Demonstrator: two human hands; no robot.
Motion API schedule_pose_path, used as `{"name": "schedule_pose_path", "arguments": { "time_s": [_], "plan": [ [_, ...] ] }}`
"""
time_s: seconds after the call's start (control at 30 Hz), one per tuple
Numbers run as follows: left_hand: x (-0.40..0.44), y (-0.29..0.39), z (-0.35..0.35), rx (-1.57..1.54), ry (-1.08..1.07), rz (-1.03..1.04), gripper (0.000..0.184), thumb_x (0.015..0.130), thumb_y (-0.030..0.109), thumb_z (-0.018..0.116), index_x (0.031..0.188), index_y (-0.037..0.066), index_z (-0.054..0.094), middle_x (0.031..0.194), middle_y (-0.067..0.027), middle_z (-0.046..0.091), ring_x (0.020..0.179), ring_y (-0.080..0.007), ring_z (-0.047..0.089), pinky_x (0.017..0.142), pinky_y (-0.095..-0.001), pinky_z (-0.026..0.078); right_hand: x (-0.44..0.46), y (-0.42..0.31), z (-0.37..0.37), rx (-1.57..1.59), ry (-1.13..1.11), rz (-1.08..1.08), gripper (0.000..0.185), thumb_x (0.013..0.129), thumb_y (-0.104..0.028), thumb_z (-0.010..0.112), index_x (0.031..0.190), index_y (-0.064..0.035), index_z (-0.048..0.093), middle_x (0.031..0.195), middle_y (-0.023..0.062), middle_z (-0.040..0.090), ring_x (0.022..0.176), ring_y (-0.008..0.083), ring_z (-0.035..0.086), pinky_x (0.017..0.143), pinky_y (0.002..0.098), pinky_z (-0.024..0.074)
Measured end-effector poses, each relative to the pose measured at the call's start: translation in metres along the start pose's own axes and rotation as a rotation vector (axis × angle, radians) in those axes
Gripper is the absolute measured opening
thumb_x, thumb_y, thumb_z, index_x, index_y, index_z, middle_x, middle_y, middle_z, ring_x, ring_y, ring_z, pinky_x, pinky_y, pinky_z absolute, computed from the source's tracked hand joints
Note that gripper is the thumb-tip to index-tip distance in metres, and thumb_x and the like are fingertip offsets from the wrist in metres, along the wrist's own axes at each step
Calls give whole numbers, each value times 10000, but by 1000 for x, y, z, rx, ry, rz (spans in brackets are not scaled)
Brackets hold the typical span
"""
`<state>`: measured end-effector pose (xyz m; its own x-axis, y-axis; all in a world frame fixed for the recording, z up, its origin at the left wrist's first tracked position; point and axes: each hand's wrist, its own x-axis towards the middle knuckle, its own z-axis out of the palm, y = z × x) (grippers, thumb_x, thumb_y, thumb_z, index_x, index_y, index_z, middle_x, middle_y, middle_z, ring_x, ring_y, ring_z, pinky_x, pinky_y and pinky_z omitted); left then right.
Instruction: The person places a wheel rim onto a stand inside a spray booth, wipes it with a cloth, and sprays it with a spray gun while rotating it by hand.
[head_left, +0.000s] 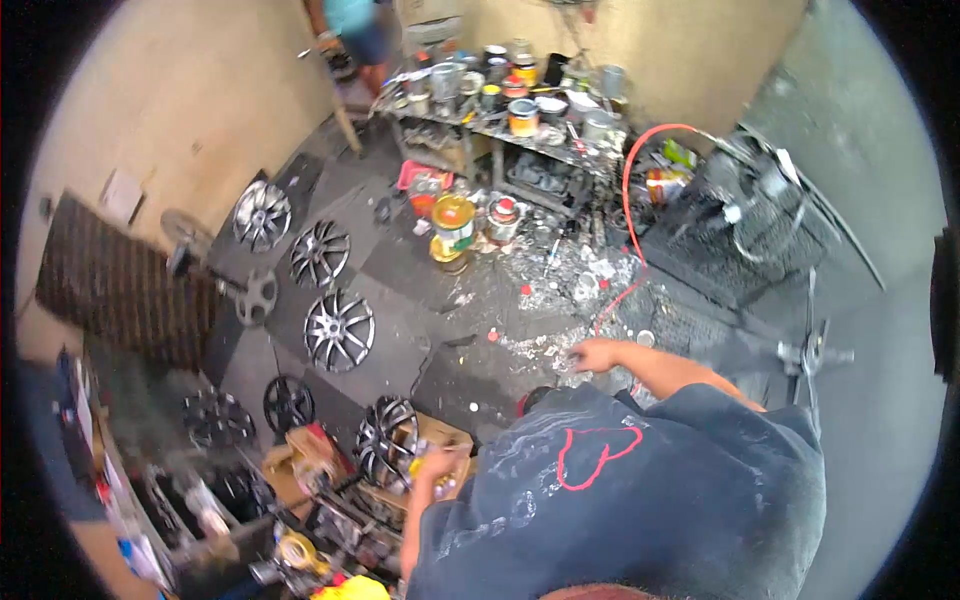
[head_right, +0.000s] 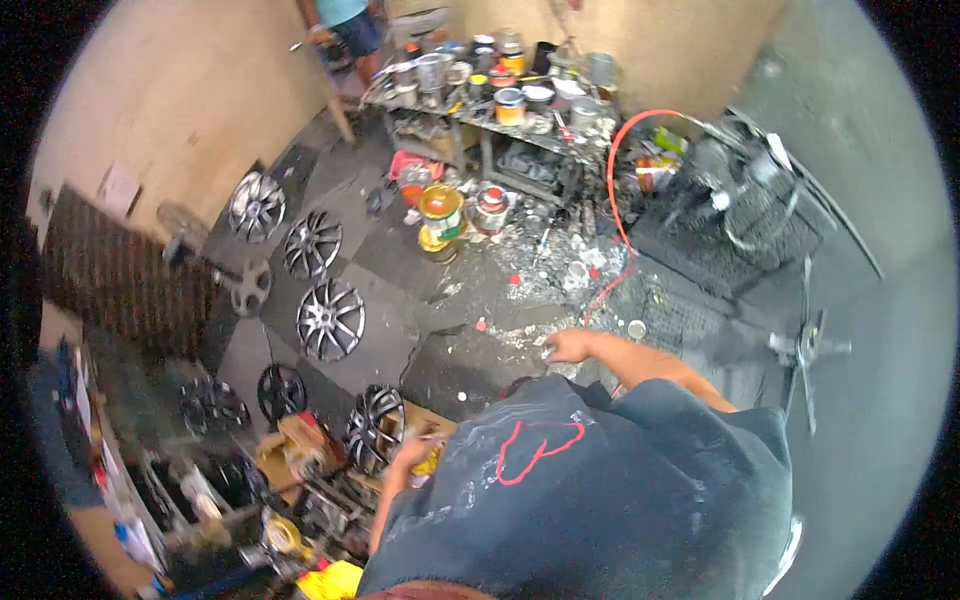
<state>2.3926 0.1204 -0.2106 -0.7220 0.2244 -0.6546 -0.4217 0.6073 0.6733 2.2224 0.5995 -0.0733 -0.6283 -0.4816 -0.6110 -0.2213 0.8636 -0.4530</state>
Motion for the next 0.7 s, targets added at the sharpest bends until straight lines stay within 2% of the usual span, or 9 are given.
{"name": "schedule_pose_path", "arguments": {
  "time_s": [0.07,0.23,0.3,0.43,0.5,0.53,0.57,0.63,0.7],
  "plan": [
    [29,75,37,-249,-280,183,633,905,354,658,1395,-8,486,1300,-176,610,1160,-228,596,968,-354,480,-36,54,8,20,114,258,630,863,-541,575,1269,-61,605,1213,219,638,1146,390,592,976,472,459],
    [108,47,107,-702,-481,301,608,954,343,565,1431,-11,437,1453,-100,486,1253,-181,506,1045,-314,416,-152,148,14,620,531,687,575,862,-453,633,1278,-56,617,1155,176,680,1059,313,647,887,401,512],
    [104,66,87,-353,-564,305,523,946,332,574,1340,-7,523,1355,-122,558,1193,-200,553,1004,-336,444,-181,164,5,905,731,869,459,915,-337,626,1295,-79,611,1085,111,687,917,188,632,705,357,536],
    [78,111,24,172,-673,303,421,933,316,587,1202,-1,653,1209,-155,667,1103,-229,623,943,-369,486,-204,231,-33,981,1141,763,471,919,-379,636,1262,-58,612,1039,71,668,837,177,608,664,328,515],
    [85,115,-5,333,-406,152,306,936,276,574,1020,28,732,1025,-145,723,944,-231,684,831,-374,520,-209,277,-71,892,1394,688,499,915,-390,647,1241,-14,613,999,86,670,802,182,615,654,321,514],
    [109,41,-3,94,-216,-2,307,940,279,577,1039,27,723,1006,-122,730,900,-231,683,812,-363,524,-204,322,-90,793,1498,634,519,911,-389,656,1231,18,617,984,106,682,786,195,628,656,330,522],
    [93,70,-19,193,-85,-141,242,926,223,617,972,7,719,942,-122,719,872,-251,681,785,-353,546,-208,348,-127,907,1505,594,500,917,-399,648,1223,-5,613,967,78,662,805,174,609,653,320,509],
    [75,77,-18,-895,283,-329,47,896,53,647,903,18,618,790,-89,648,733,-233,661,588,-320,526,-200,375,-206,1072,1619,521,452,918,-408,646,1164,-28,627,913,49,631,799,152,573,628,317,474],
    [66,97,-9,-526,320,-222,56,908,60,616,925,7,612,727,-69,640,647,-189,623,528,-283,461,-190,426,-272,1120,1734,492,429,900,-413,664,1070,-20,651,853,50,611,766,153,542,606,340,438]
  ]
}}
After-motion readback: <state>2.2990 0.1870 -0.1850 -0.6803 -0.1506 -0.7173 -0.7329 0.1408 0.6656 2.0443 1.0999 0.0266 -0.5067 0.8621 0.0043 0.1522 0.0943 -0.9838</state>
